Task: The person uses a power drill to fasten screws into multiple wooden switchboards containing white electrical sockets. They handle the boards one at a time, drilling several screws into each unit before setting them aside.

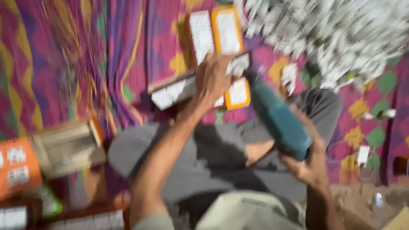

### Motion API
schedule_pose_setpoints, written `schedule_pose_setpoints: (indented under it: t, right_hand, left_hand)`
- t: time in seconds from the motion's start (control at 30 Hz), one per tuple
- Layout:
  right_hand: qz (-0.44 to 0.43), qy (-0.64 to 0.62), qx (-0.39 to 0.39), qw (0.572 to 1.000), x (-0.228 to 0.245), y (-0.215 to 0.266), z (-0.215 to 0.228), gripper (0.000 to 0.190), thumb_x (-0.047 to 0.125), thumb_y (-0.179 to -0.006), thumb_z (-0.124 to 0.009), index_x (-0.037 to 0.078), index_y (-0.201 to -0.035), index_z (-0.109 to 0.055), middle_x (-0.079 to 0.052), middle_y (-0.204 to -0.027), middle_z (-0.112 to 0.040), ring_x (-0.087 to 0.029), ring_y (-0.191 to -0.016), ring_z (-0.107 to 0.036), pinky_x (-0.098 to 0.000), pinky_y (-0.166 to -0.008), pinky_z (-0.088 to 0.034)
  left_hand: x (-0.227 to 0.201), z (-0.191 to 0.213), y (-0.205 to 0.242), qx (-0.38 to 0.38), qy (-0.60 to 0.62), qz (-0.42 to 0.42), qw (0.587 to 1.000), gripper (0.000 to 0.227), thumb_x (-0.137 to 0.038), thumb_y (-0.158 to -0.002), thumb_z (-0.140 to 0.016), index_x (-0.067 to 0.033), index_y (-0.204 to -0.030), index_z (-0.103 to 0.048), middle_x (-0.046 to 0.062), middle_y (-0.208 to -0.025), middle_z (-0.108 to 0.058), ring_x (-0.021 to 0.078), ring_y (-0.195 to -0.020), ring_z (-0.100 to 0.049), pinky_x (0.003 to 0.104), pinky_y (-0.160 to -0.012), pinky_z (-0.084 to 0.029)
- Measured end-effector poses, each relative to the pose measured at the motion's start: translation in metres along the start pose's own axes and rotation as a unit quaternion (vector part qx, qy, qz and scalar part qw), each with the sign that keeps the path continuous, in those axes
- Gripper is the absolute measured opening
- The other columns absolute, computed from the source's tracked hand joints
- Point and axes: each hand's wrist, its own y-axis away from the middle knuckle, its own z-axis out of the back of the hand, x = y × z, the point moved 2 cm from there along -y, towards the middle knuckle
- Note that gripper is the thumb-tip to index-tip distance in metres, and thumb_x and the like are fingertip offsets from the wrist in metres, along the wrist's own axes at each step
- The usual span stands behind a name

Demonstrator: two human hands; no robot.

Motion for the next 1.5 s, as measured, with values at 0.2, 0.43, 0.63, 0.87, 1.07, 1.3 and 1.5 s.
schedule_pose_setpoints:
  t: [0.2,0.43,0.63,0.87,1.07,1.3,1.5]
  right_hand:
    - [-0.040,-0.039,-0.011,0.998,0.001,-0.001,-0.003,0.094,0.003,-0.063,-0.070,0.004,-0.153,-0.044,-0.011,-0.108,-0.072,-0.017,-0.087,-0.069,-0.0319,-0.083,-0.056]
    - [-0.058,-0.048,-0.011,0.997,-0.003,-0.001,-0.007,0.096,0.000,-0.060,-0.069,0.008,-0.153,-0.045,-0.008,-0.094,-0.074,-0.015,-0.078,-0.071,-0.0299,-0.076,-0.057]
    - [-0.079,0.007,-0.009,0.997,0.009,-0.003,-0.011,0.094,0.004,-0.063,-0.069,0.013,-0.153,-0.046,-0.010,-0.089,-0.075,-0.014,-0.077,-0.070,-0.0303,-0.077,-0.056]
    - [-0.033,0.068,-0.008,0.997,0.016,0.004,-0.016,0.095,0.006,-0.063,-0.056,0.012,-0.157,-0.045,-0.014,-0.105,-0.073,-0.017,-0.090,-0.069,-0.0315,-0.086,-0.055]
    - [-0.048,0.153,-0.033,0.986,0.022,0.004,-0.014,0.091,0.006,-0.062,-0.063,0.012,-0.152,-0.050,-0.017,-0.100,-0.075,-0.023,-0.084,-0.077,-0.0322,-0.079,-0.057]
    - [-0.022,0.162,-0.023,0.986,0.020,0.004,-0.011,0.091,0.007,-0.062,-0.064,0.011,-0.152,-0.050,-0.016,-0.097,-0.076,-0.024,-0.083,-0.078,-0.0333,-0.080,-0.058]
    - [0.000,0.162,-0.018,0.987,0.016,0.000,-0.007,0.091,0.005,-0.060,-0.064,0.008,-0.151,-0.051,-0.016,-0.099,-0.076,-0.024,-0.085,-0.078,-0.0326,-0.081,-0.058]
  left_hand:
    - [-0.011,0.008,0.001,0.044,0.000,0.053,0.998,0.052,-0.022,-0.071,-0.088,-0.0138,-0.120,-0.073,0.010,-0.099,-0.073,0.0337,-0.092,-0.063,0.044,-0.080,-0.052]
    - [-0.011,0.007,-0.004,0.052,-0.012,0.065,0.996,0.046,-0.018,-0.078,-0.085,-0.0169,-0.123,-0.074,0.009,-0.098,-0.075,0.0316,-0.090,-0.063,0.042,-0.080,-0.052]
    - [0.000,-0.004,-0.004,0.026,-0.007,0.045,0.999,0.041,-0.019,-0.078,-0.085,-0.0104,-0.116,-0.073,0.011,-0.103,-0.075,0.0324,-0.090,-0.063,0.043,-0.080,-0.052]
    - [-0.003,-0.004,0.007,0.023,-0.009,0.017,1.000,0.045,-0.015,-0.078,-0.087,-0.0133,-0.121,-0.074,0.007,-0.101,-0.072,0.0322,-0.094,-0.061,0.044,-0.082,-0.052]
    - [-0.007,-0.005,0.007,0.015,-0.010,0.022,1.000,0.052,-0.014,-0.073,-0.090,-0.0183,-0.123,-0.074,0.003,-0.099,-0.072,0.0259,-0.093,-0.062,0.041,-0.080,-0.053]
    - [-0.004,-0.007,0.003,0.025,-0.013,0.042,0.999,0.054,-0.013,-0.071,-0.091,-0.0197,-0.121,-0.074,0.004,-0.099,-0.075,0.0230,-0.090,-0.063,0.037,-0.076,-0.053]
    - [-0.003,-0.005,0.004,0.030,-0.011,0.031,0.999,0.053,-0.012,-0.071,-0.091,-0.0174,-0.122,-0.073,0.004,-0.099,-0.076,0.0230,-0.089,-0.063,0.036,-0.077,-0.054]
